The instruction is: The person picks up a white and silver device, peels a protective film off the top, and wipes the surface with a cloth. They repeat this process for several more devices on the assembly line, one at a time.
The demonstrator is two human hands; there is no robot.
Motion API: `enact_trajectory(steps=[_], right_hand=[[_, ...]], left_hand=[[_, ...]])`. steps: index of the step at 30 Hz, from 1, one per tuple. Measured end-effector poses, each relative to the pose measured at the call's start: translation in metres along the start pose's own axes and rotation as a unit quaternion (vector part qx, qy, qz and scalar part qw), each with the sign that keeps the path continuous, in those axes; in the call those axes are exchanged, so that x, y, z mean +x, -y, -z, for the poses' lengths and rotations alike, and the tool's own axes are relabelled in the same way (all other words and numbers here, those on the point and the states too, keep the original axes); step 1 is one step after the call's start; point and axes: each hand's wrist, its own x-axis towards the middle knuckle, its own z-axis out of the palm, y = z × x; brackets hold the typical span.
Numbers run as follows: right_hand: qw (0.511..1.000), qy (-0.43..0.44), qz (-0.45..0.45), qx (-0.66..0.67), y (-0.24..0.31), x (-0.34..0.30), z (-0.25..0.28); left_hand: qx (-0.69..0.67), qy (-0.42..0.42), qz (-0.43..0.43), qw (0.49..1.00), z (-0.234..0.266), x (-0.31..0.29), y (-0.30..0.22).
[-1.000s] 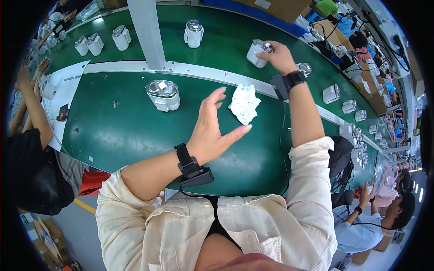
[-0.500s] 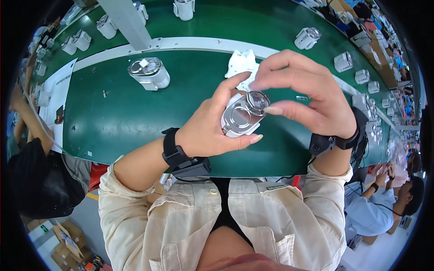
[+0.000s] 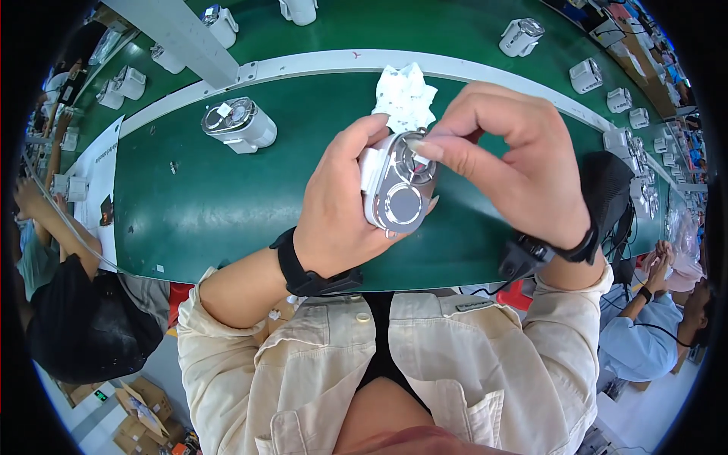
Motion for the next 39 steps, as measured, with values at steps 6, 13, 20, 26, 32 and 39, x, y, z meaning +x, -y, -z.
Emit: enact_trajectory(steps=[6, 13, 20, 26, 32, 39], right_hand=[[0.992, -0.093, 0.058, -0.056, -0.005, -0.008, -0.022], [0.972, -0.137, 0.122, -0.145, -0.003, -0.011, -0.028], [0.953, -0.128, 0.19, -0.199, -0.002, -0.011, -0.027], [0.943, -0.111, 0.217, -0.225, -0.007, -0.011, -0.027], [0.932, -0.094, 0.257, -0.237, -0.016, -0.008, -0.023], [0.934, -0.077, 0.26, -0.233, -0.014, -0.004, -0.017]], left_hand=[[0.064, -0.053, -0.019, 0.996, -0.006, 0.0, 0.005], [0.107, -0.085, -0.051, 0.989, -0.007, -0.001, 0.011], [0.116, -0.067, -0.034, 0.99, -0.005, -0.002, 0.012], [0.083, -0.085, -0.053, 0.991, -0.009, 0.0, 0.012], [0.077, -0.081, -0.054, 0.992, -0.009, 0.0, 0.018], [0.075, -0.078, -0.051, 0.993, -0.01, 0.0, 0.019]])
